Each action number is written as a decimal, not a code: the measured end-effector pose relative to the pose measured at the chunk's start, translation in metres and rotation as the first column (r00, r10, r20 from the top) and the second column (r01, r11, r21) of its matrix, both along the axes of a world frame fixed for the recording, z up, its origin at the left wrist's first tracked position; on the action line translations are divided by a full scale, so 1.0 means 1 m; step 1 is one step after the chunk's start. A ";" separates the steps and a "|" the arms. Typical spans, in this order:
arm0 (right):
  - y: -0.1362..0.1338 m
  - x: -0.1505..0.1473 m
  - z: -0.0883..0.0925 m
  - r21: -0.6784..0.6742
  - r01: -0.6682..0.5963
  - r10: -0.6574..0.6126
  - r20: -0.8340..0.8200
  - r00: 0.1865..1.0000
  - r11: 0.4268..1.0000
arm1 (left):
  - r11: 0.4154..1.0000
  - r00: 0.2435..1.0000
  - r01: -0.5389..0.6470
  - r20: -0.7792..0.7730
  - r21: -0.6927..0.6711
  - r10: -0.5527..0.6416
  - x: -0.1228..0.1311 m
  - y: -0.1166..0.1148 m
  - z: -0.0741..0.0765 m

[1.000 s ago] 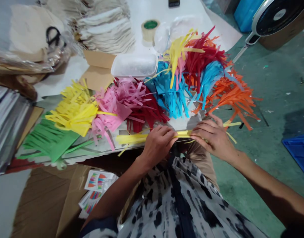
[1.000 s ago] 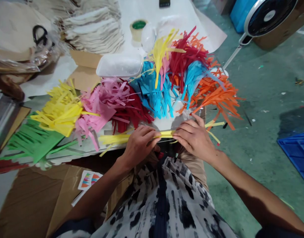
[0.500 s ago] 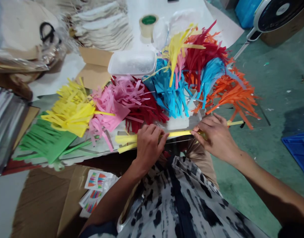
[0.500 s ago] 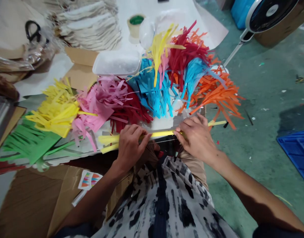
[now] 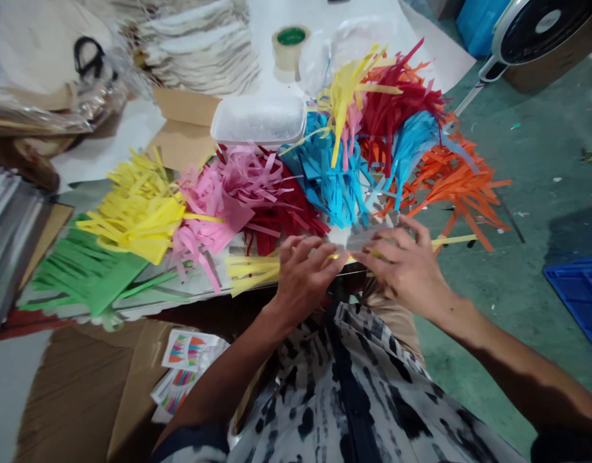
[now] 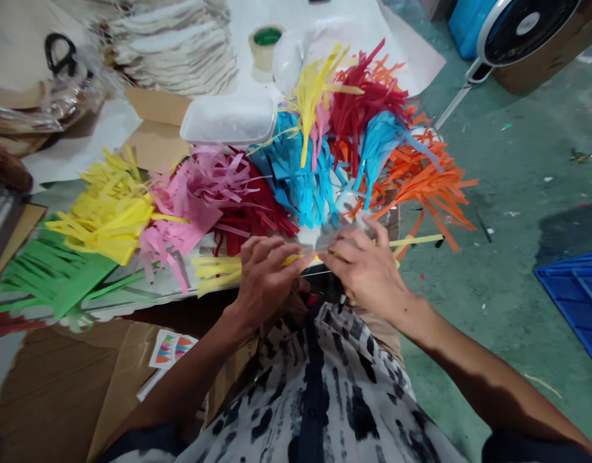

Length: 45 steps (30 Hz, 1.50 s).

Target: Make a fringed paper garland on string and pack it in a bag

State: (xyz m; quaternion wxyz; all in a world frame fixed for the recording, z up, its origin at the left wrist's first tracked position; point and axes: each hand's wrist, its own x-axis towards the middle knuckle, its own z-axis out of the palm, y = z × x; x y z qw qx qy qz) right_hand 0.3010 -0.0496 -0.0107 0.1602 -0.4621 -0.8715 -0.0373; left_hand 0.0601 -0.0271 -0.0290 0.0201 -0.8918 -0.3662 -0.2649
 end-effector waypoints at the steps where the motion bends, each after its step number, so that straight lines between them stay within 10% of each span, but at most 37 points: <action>1: -0.003 0.001 -0.003 0.019 -0.027 0.028 -0.008 1.000 0.999 | 0.998 0.998 0.055 -0.016 0.017 -0.055 -0.001 0.000 -0.001; 10: -0.016 0.029 -0.008 0.035 0.040 -0.039 -0.024 0.999 0.999 | 0.984 0.997 -0.066 0.049 0.166 0.058 -0.056 0.008 0.009; 19: 0.001 0.015 -0.002 0.015 0.049 -0.049 0.007 0.999 0.999 | 0.974 0.983 0.122 0.158 -0.193 -0.092 0.018 0.007 -0.001; 31: 0.009 0.003 -0.008 -0.112 0.186 -0.175 0.097 0.980 0.976 | 0.963 0.991 -0.108 -0.099 -0.246 0.086 0.004 0.014 0.002; 45: 0.008 0.010 -0.008 -0.126 0.242 -0.245 -0.006 0.969 0.962 | 0.899 0.986 -0.146 0.010 -0.413 0.165 -0.002 0.021 0.010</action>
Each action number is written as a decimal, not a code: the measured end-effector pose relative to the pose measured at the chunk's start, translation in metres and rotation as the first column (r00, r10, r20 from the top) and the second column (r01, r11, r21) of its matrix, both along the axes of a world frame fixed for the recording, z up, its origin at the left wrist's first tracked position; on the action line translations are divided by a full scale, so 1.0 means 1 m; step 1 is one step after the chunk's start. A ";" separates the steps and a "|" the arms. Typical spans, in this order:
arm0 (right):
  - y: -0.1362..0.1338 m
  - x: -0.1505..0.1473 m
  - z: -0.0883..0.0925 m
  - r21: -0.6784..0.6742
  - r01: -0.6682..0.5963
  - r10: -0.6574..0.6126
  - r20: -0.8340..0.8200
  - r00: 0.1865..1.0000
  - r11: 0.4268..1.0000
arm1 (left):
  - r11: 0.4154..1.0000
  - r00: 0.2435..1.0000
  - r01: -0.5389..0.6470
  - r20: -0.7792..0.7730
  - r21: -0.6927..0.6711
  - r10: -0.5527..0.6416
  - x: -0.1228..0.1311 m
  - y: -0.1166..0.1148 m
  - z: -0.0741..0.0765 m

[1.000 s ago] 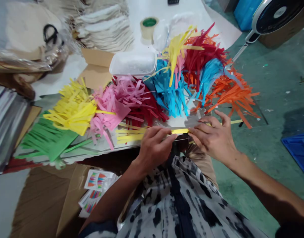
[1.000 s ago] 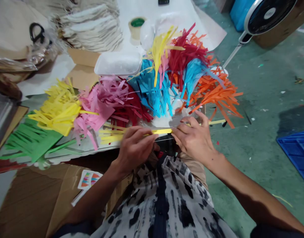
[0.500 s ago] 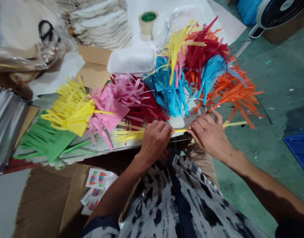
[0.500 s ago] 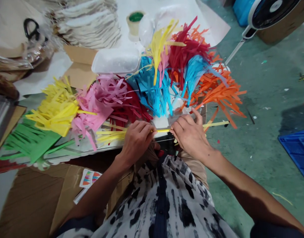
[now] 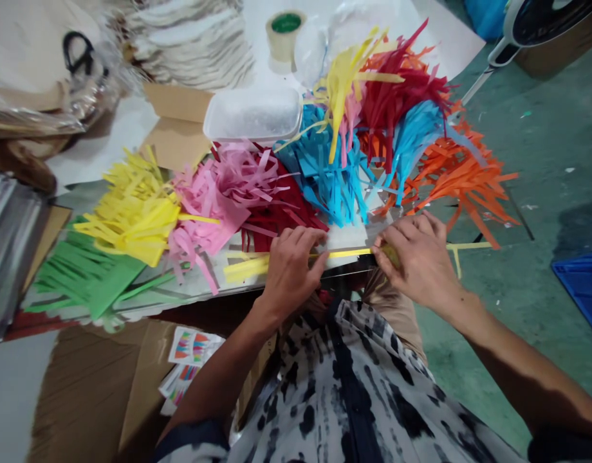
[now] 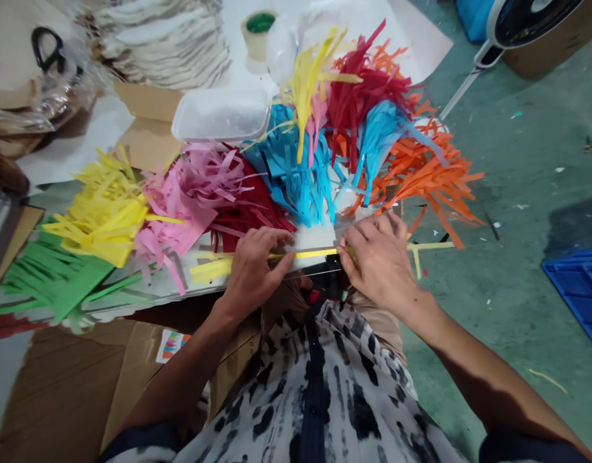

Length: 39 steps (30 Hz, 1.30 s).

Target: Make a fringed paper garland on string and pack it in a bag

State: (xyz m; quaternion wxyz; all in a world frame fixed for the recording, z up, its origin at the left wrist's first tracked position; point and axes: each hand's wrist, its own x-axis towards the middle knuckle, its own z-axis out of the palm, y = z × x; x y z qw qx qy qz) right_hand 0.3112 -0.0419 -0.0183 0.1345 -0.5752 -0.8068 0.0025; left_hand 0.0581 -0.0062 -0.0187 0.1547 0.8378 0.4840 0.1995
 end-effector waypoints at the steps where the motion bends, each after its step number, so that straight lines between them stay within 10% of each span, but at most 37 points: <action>1: -0.002 0.000 -0.002 0.029 -0.038 0.039 -0.012 0.999 0.999 | 0.998 0.999 0.049 0.013 0.047 -0.050 -0.001 -0.001 -0.002; 5: -0.015 -0.007 -0.006 0.096 -0.216 0.217 -0.002 0.976 0.972 | 0.951 0.979 0.204 -0.036 0.232 -0.202 -0.002 -0.016 -0.010; 16: -0.040 -0.031 -0.008 0.139 -0.169 0.161 0.071 0.984 0.976 | 0.885 0.978 0.202 -0.038 0.419 -0.205 -0.002 -0.050 -0.031; 23: -0.047 -0.039 0.015 0.214 -0.170 0.168 0.025 0.985 0.962 | 0.888 0.987 0.141 0.007 0.437 -0.160 -0.001 -0.064 -0.003; 29: -0.048 -0.047 0.049 0.149 -0.172 0.165 0.060 0.985 0.974 | 0.925 0.974 0.186 0.065 0.331 -0.218 -0.004 -0.064 0.026; 33: -0.044 -0.042 0.056 0.170 -0.131 0.127 0.038 0.991 0.977 | 0.985 0.898 0.049 0.438 -0.167 0.029 -0.002 -0.065 0.042; 36: -0.043 -0.038 0.058 0.181 -0.088 0.098 -0.042 0.994 0.980 | 0.691 0.654 0.249 0.644 -0.678 0.397 -0.003 -0.063 0.054; 39: -0.043 -0.041 0.061 0.234 -0.100 0.125 -0.096 0.988 0.967 | 0.393 0.531 0.501 0.633 -0.771 0.563 -0.007 -0.060 0.060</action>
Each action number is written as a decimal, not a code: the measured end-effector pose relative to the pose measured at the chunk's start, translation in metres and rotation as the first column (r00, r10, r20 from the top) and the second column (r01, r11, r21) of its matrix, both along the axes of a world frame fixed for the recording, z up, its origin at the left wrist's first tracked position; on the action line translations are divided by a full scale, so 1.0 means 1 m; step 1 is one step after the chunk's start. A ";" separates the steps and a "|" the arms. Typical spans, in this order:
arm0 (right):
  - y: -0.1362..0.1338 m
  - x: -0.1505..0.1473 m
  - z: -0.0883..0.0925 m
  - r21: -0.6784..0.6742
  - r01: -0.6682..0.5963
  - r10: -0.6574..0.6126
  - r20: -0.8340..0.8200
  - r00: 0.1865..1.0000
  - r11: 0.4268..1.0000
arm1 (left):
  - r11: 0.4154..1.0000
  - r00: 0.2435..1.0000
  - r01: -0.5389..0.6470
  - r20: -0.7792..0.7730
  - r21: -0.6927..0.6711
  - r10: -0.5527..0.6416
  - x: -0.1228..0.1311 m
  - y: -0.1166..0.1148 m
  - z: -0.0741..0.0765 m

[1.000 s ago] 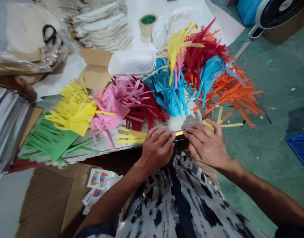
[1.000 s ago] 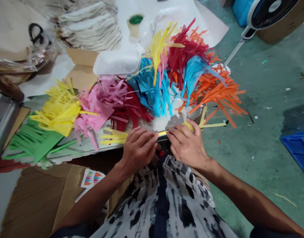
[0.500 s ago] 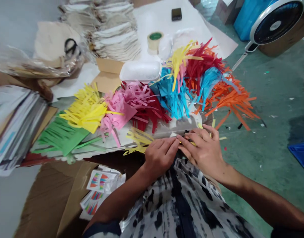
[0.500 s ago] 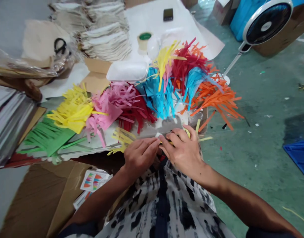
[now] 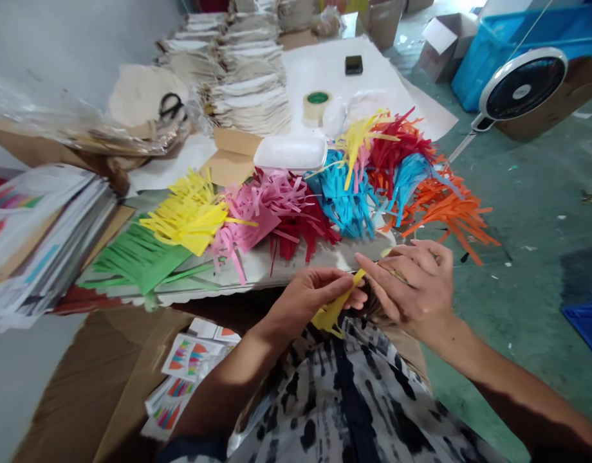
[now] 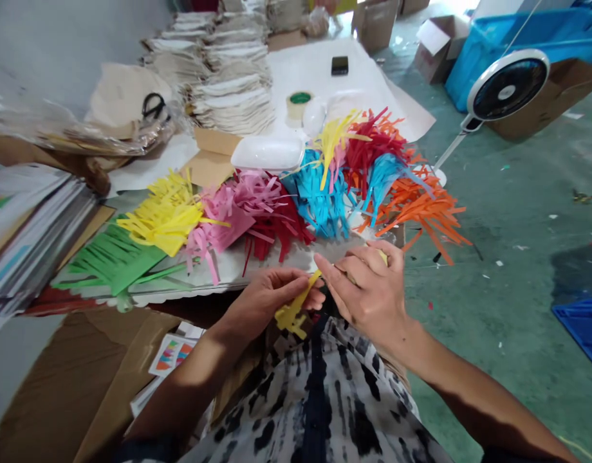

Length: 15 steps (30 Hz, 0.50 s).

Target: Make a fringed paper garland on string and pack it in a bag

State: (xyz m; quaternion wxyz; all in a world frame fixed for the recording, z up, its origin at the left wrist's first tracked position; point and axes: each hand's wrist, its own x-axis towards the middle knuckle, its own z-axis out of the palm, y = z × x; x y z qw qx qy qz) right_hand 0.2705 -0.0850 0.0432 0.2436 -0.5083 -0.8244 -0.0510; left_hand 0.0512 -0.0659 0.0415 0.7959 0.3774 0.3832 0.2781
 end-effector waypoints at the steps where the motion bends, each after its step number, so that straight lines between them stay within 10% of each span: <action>1: 0.000 -0.002 0.001 0.024 -0.022 0.023 -0.024 0.999 0.999 | 0.999 0.999 0.017 0.039 -0.050 -0.015 -0.001 0.001 0.000; 6: 0.004 -0.018 0.003 0.025 -0.139 0.139 -0.325 0.935 0.990 | 0.990 0.993 -0.032 0.111 -0.137 0.047 -0.003 -0.003 -0.007; 15: 0.022 -0.040 -0.010 -0.363 -0.289 -0.121 -0.782 0.611 0.886 | 0.870 0.948 -0.302 0.024 0.389 0.319 0.000 0.006 -0.014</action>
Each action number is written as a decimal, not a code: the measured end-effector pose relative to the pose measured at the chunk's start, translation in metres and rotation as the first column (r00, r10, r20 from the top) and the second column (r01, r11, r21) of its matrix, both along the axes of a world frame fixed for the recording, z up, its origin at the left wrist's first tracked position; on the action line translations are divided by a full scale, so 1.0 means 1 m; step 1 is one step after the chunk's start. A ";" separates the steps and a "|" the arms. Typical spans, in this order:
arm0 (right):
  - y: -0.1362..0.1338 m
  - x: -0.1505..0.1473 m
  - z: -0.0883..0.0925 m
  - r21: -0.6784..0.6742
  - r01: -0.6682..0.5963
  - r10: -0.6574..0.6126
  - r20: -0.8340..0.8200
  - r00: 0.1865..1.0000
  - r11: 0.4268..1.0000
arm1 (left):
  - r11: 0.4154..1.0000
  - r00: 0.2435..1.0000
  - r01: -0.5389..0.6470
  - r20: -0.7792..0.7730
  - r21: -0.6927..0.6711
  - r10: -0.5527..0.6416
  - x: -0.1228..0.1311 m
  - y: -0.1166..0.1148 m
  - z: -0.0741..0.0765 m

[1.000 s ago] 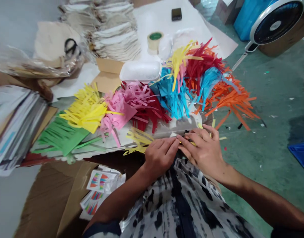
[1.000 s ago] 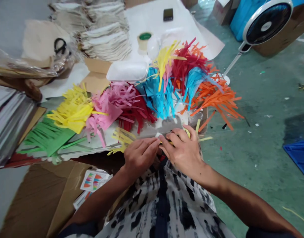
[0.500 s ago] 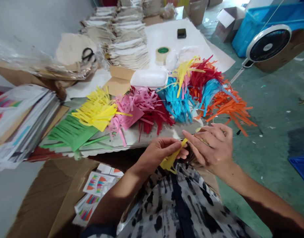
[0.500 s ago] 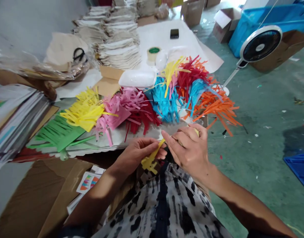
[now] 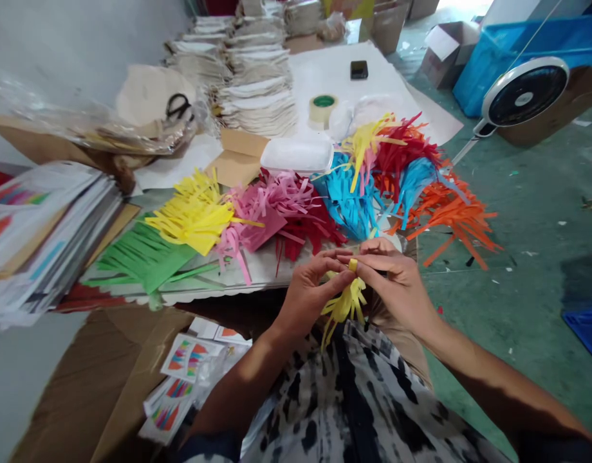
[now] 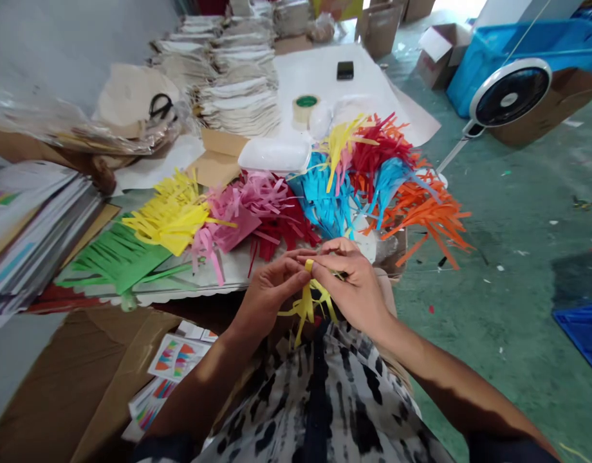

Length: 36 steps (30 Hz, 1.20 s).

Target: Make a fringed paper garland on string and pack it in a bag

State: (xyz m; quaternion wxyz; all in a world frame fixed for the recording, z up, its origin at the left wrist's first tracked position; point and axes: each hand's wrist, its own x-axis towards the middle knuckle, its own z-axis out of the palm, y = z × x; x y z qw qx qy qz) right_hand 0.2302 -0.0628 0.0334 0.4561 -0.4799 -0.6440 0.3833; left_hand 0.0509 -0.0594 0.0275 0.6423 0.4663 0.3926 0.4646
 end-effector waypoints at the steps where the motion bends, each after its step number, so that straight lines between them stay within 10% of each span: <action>1: 0.003 -0.001 0.002 -0.014 -0.001 0.001 0.005 1.000 1.000 | 1.000 1.000 0.002 0.013 -0.009 -0.002 0.000 0.001 -0.001; 10: 0.033 -0.011 0.018 -0.076 -0.094 0.096 0.031 0.995 0.993 | 0.981 0.980 -0.053 0.177 -0.189 0.086 -0.008 0.015 -0.007; 15: 0.040 -0.025 0.013 -0.041 -0.054 0.056 0.042 0.998 0.998 | 0.987 0.986 -0.157 0.046 -0.020 0.158 -0.009 0.018 -0.007; 20: 0.050 -0.033 0.009 0.112 -0.016 0.011 0.052 0.999 0.994 | 0.973 0.975 -0.220 -0.023 0.072 0.222 -0.014 0.024 -0.001; 24: 0.111 -0.028 0.015 0.313 -0.022 -0.046 0.207 0.977 0.950 | 0.968 0.957 -0.230 -0.157 0.098 0.243 -0.025 0.034 0.002; 30: 0.242 -0.049 0.031 0.154 -0.006 -0.133 0.869 0.476 0.988 | 0.952 0.923 -0.212 -0.273 0.221 0.269 -0.039 0.041 -0.006; 36: 0.302 -0.084 0.031 -0.045 0.030 0.034 0.956 0.291 0.999 | 0.965 0.966 -0.253 0.029 -0.071 0.256 -0.057 0.049 -0.011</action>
